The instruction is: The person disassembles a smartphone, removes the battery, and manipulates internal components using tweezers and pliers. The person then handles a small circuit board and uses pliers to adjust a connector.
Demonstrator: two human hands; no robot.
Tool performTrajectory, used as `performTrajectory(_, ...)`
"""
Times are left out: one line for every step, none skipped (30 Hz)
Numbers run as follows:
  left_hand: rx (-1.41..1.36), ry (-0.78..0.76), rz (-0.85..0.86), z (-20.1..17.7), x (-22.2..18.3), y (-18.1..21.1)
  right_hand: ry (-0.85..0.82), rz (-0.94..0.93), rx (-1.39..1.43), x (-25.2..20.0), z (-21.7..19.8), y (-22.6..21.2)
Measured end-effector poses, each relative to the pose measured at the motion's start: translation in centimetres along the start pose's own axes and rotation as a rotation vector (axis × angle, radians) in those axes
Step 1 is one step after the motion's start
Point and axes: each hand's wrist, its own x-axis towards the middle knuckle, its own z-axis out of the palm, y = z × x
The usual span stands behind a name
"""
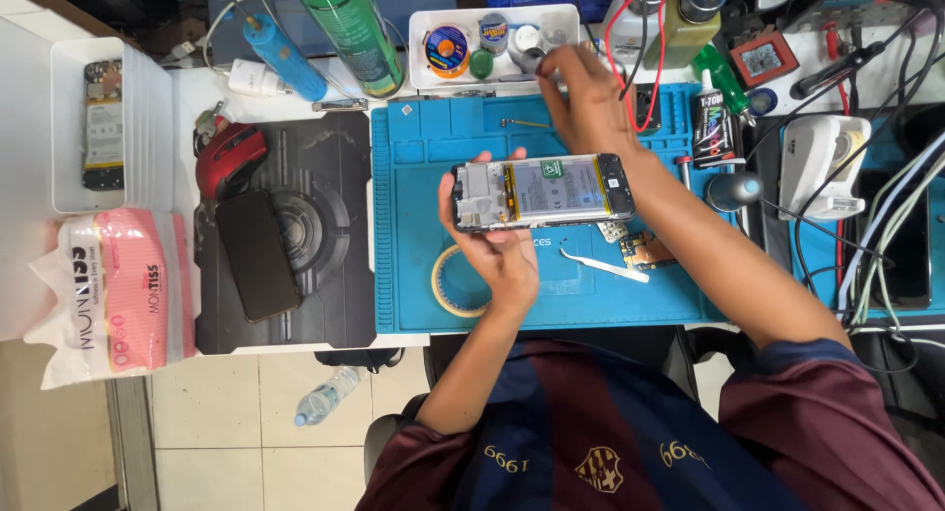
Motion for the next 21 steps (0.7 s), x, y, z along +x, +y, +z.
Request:
performTrajectory(-0.013, 0.010, -0.007, 0.0, 0.0, 0.2, -0.022, 0.005, -0.009, -0.7, -0.2, -0.6)
performTrajectory(-0.025, 0.020, -0.010, -0.1, 0.0, 0.3, -0.045, 0.010, -0.018, -1.5, -0.5, -1.1)
performTrajectory(-0.039, 0.034, -0.015, -0.1, -0.1, 0.4, -0.070, 0.017, -0.028, -2.5, -0.9, -1.4)
performTrajectory(-0.052, 0.047, -0.020, -0.2, 0.0, 0.5, -0.076, 0.017, 0.040, -3.6, -1.4, -1.7)
performTrajectory(-0.074, 0.052, -0.039, -0.3, 0.0, 0.6, -0.083, 0.017, 0.108, -4.8, -2.3, -1.8)
performTrajectory(-0.096, 0.058, -0.059, -0.4, 0.0, 0.8, -0.090, 0.018, 0.177, -5.9, -3.1, -1.8)
performTrajectory(-0.121, 0.062, -0.078, -0.4, 0.1, 0.9, -0.128, 0.164, 0.165, -6.8, -4.1, -1.7)
performTrajectory(-0.130, 0.064, -0.090, -0.3, 0.1, 0.9, -0.168, 0.310, 0.155, -7.6, -5.3, -1.4)
performTrajectory(-0.135, 0.066, -0.099, -0.3, 0.2, 1.0, -0.209, 0.454, 0.150, -8.2, -6.4, -1.1)
performTrajectory(-0.141, 0.068, -0.108, -0.3, 0.3, 1.1, -0.217, 0.512, 0.159, -8.6, -7.9, -0.7)
performTrajectory(-0.139, 0.065, -0.116, -0.3, 0.3, 1.2, -0.227, 0.573, 0.168, -9.0, -9.8, -0.3)
performTrajectory(-0.137, 0.062, -0.124, -0.4, 0.2, 1.2, -0.155, 0.564, 0.261, -8.9, -11.6, 0.4)
performTrajectory(-0.140, 0.056, -0.131, -0.3, 0.1, 1.1, -0.079, 0.553, 0.352, -8.5, -13.3, 1.3)
performTrajectory(-0.139, 0.061, -0.137, -0.3, 0.0, 1.1, 0.001, 0.536, 0.351, -7.6, -14.4, 2.3)
performTrajectory(-0.137, 0.062, -0.139, -0.3, 0.1, 1.0, 0.056, 0.464, 0.311, -6.4, -14.7, 3.5)
performTrajectory(-0.135, 0.062, -0.142, -0.3, 0.0, 1.0, 0.110, 0.393, 0.268, -5.0, -14.9, 4.7)
performTrajectory(-0.119, 0.042, -0.125, -0.2, 0.0, 1.0, 0.136, 0.270, 0.184, -3.5, -14.8, 5.9)
performTrajectory(-0.103, 0.022, -0.109, -0.2, -0.1, 0.9, 0.158, 0.230, 0.202, -1.9, -13.3, 7.0)
performTrajectory(-0.086, 0.005, -0.089, -0.2, -0.2, 0.9, 0.184, 0.209, 0.201, -1.1, -12.2, 7.4)
performTrajectory(-0.072, -0.013, -0.084, -0.2, -0.2, 0.8, 0.209, 0.188, 0.199, -0.3, -11.0, 7.7)
performTrajectory(-0.055, -0.024, -0.075, -0.2, -0.3, 0.8, 0.237, 0.187, 0.185, 0.6, -9.7, 7.8)
